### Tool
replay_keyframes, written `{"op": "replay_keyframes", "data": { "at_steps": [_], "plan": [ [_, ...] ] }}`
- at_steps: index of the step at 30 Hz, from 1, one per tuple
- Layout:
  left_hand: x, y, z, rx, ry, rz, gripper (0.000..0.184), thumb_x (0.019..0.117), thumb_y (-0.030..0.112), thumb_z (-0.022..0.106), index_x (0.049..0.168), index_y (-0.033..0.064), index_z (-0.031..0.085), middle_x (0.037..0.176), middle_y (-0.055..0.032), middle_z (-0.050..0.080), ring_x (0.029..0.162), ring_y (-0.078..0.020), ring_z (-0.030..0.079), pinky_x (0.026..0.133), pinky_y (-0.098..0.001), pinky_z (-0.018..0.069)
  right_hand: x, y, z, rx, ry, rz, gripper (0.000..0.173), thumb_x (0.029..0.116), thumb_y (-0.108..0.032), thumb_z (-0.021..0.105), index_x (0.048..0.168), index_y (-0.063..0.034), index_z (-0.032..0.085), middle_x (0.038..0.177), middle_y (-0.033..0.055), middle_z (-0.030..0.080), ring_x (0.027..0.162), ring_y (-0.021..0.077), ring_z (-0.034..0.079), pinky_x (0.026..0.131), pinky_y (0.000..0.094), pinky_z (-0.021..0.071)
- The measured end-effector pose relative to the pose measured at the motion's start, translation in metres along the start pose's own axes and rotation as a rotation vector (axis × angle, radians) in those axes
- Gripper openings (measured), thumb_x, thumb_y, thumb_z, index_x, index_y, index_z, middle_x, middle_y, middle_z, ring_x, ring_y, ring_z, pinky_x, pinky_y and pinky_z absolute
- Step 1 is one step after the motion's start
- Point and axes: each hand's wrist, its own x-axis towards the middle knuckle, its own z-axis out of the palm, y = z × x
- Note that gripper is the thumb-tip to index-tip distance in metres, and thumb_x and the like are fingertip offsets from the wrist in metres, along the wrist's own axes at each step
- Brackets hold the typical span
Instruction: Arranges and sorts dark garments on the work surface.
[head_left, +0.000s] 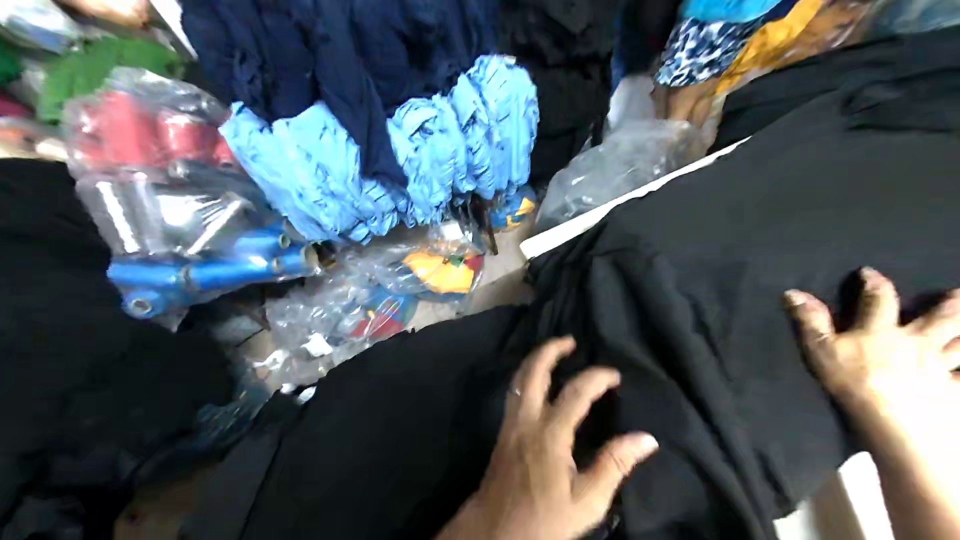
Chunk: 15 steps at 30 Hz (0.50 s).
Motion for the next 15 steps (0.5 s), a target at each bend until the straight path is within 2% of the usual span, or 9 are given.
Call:
{"op": "replay_keyframes", "data": {
  "at_steps": [1,2,3,4,6,8,11,13,15],
  "plan": [
    [0.023,-0.007,0.009,0.041,-0.020,0.002,0.055,0.0945,0.062,0.060,0.138,0.0285,0.063,0.158,-0.0151,0.042,0.146,-0.0341,0.040,0.111,-0.0602,0.0422,-0.011,-0.003,-0.005,0.050,0.045,0.049,0.086,0.0956,-0.070,0.048,0.158,-0.0131,0.037,0.162,0.0409,0.009,0.144,0.0694,0.013,0.102,0.0870,0.0192],
    [0.045,-0.013,0.023,0.053,-0.039,-0.004,0.062,0.0930,0.068,0.057,0.145,0.0338,0.057,0.165,-0.0164,0.030,0.150,-0.0386,0.032,0.111,-0.0670,0.0376,-0.019,-0.002,-0.006,0.094,0.097,0.104,0.082,0.0954,-0.064,0.055,0.158,-0.0128,0.039,0.159,0.0445,0.012,0.140,0.0723,0.018,0.101,0.0856,0.0230],
    [0.062,-0.016,0.040,0.067,-0.037,-0.013,0.064,0.0920,0.069,0.057,0.147,0.0353,0.056,0.167,-0.0187,0.024,0.150,-0.0421,0.030,0.110,-0.0679,0.0380,-0.024,0.001,-0.003,0.158,0.153,0.145,0.078,0.0953,-0.056,0.062,0.156,-0.0102,0.042,0.154,0.0483,0.020,0.135,0.0744,0.024,0.100,0.0844,0.0253],
    [0.072,-0.016,0.060,0.102,-0.003,-0.006,0.062,0.0921,0.067,0.057,0.142,0.0315,0.061,0.164,-0.0239,0.027,0.146,-0.0482,0.033,0.106,-0.0695,0.0395,-0.028,0.004,0.001,0.230,0.210,0.165,0.075,0.0945,-0.046,0.067,0.154,-0.0058,0.045,0.147,0.0504,0.031,0.128,0.0751,0.032,0.100,0.0826,0.0277],
    [0.084,-0.013,0.095,0.253,0.141,0.073,0.051,0.0914,0.061,0.057,0.120,0.0240,0.077,0.143,-0.0358,0.047,0.122,-0.0599,0.049,0.082,-0.0690,0.0446,-0.025,0.010,0.014,0.315,0.313,0.155,0.071,0.0920,-0.037,0.068,0.149,0.0008,0.048,0.136,0.0455,0.049,0.117,0.0705,0.047,0.095,0.0764,0.0374],
    [0.098,-0.006,0.112,0.358,0.205,0.130,0.042,0.0904,0.053,0.058,0.104,0.0209,0.081,0.129,-0.0375,0.056,0.107,-0.0608,0.055,0.073,-0.0660,0.0437,-0.011,0.014,0.019,0.295,0.336,0.175,0.066,0.0921,-0.034,0.068,0.147,-0.0014,0.052,0.129,0.0440,0.054,0.110,0.0674,0.053,0.090,0.0730,0.0427],
    [0.128,-0.002,0.134,0.377,0.173,0.169,0.039,0.0919,0.046,0.057,0.102,0.0167,0.081,0.127,-0.0372,0.058,0.105,-0.0638,0.056,0.071,-0.0680,0.0445,0.023,0.022,0.015,0.193,0.270,0.282,0.056,0.0956,-0.033,0.070,0.147,-0.0153,0.055,0.116,0.0441,0.057,0.102,0.0638,0.057,0.085,0.0706,0.0457],
    [0.150,-0.008,0.152,0.343,0.169,0.191,0.040,0.0937,0.045,0.057,0.106,0.0158,0.080,0.130,-0.0349,0.057,0.107,-0.0614,0.056,0.073,-0.0686,0.0442,0.047,0.027,0.012,0.177,0.184,0.338,0.055,0.0987,-0.036,0.067,0.150,-0.0208,0.052,0.118,0.0416,0.057,0.101,0.0600,0.060,0.081,0.0685,0.0478],
    [0.166,-0.014,0.166,0.284,0.187,0.210,0.039,0.0953,0.043,0.056,0.111,0.0168,0.079,0.134,-0.0306,0.057,0.110,-0.0558,0.056,0.075,-0.0651,0.0445,0.065,0.029,0.008,0.163,0.105,0.399,0.056,0.1010,-0.039,0.064,0.152,-0.0257,0.048,0.123,0.0401,0.056,0.101,0.0580,0.061,0.077,0.0670,0.0496]
  ]
}}
